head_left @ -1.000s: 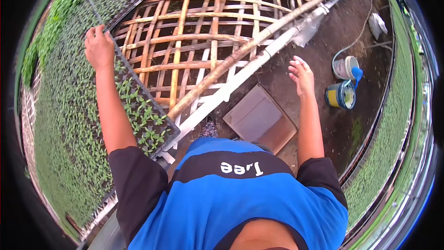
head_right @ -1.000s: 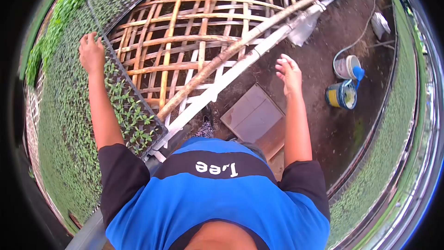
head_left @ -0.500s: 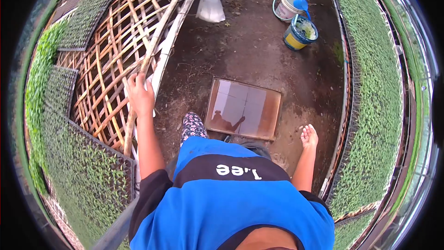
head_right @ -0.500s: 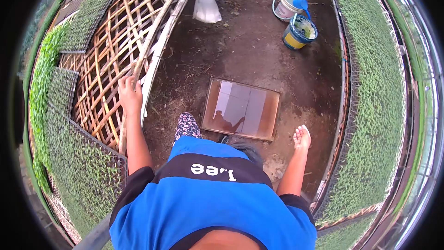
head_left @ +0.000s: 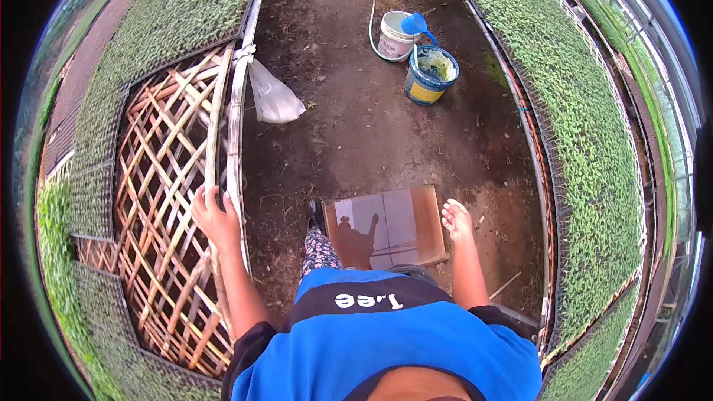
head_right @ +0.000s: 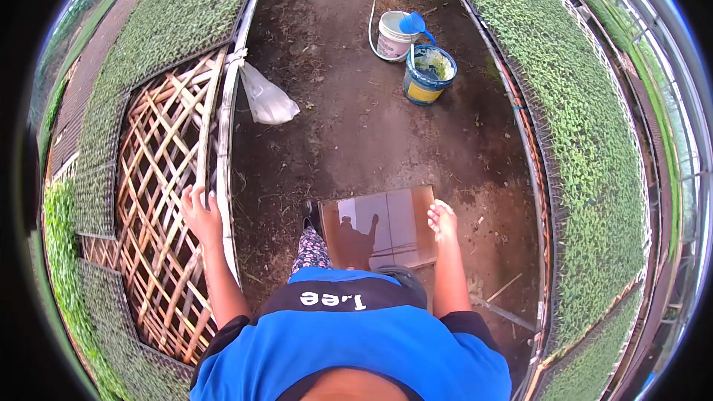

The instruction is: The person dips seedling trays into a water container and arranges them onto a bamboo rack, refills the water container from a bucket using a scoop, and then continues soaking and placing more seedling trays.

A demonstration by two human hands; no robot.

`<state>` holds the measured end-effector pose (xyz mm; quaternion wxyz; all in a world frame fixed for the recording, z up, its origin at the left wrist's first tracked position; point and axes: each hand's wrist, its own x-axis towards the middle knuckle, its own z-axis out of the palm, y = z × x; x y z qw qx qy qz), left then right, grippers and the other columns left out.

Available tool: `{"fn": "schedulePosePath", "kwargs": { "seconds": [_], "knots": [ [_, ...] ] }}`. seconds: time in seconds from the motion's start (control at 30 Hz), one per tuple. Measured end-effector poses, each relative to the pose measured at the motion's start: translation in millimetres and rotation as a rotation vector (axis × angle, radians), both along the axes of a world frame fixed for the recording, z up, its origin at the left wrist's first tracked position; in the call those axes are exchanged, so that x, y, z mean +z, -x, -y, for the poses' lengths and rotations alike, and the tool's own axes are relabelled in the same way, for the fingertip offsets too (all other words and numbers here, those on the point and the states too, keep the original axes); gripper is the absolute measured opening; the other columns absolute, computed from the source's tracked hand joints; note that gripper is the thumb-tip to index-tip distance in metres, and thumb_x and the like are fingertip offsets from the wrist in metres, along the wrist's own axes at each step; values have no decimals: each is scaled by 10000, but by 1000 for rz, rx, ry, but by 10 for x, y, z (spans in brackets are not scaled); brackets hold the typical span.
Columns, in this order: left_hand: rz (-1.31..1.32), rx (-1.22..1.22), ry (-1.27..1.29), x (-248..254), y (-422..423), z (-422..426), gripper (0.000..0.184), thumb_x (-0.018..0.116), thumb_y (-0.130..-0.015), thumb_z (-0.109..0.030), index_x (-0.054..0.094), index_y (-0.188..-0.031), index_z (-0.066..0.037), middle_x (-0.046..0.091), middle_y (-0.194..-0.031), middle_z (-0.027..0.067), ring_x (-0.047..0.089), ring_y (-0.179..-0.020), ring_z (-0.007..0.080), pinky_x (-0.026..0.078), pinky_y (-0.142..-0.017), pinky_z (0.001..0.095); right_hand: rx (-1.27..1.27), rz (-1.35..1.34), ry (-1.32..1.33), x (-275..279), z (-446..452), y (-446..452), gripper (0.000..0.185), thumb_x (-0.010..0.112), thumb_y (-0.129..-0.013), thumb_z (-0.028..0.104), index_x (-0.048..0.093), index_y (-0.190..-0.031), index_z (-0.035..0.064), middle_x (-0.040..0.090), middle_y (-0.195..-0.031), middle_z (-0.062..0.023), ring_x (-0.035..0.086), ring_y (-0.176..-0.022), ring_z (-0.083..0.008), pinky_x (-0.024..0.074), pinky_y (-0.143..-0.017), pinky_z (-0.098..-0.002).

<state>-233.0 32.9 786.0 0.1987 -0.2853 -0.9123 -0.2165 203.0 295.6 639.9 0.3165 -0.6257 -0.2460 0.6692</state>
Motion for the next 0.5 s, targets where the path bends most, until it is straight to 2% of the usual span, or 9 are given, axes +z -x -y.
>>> {"fn": "schedulePosePath", "kwargs": {
  "seconds": [0.17, 0.27, 0.47, 0.5],
  "knots": [
    [-8, -92, -48, 150, 1035, -621, 259, 565, -707, -121, 539, -963, -95, 428, -1125, 155, 392, -1042, 306, 286, -880, 422, 226, 236, 50, 370, -347, 1364, 155, 527, -785, 197, 540, -935, 162, 526, -831, 43, 504, -713, -83, 391, -527, -225],
    [-34, -139, -59, 302, 1491, -952, 264, 561, -716, -110, 524, -976, -86, 426, -1118, 151, 390, -1048, 315, 289, -871, 425, 225, 331, -23, 515, -672, 1769, 274, 526, -787, 236, 503, -1049, 159, 517, -929, 31, 483, -766, -80, 387, -593, -239],
    [-25, -330, -102, 357, 1853, -1833, 222, 563, -727, -124, 538, -939, -64, 428, -1114, 146, 395, -1032, 316, 302, -856, 417, 98, 510, -16, 651, -985, 1669, 261, 542, -763, 238, 524, -1006, 143, 517, -828, 42, 457, -662, -71, 375, -572, -254],
    [58, -387, -107, 327, 1834, -2028, 227, 574, -722, -121, 535, -938, -64, 431, -1109, 143, 398, -1021, 320, 311, -845, 420, 62, 531, 8, 684, -1045, 1646, 258, 540, -763, 238, 525, -1003, 144, 512, -816, 45, 457, -655, -66, 371, -559, -246]
  ]
}}
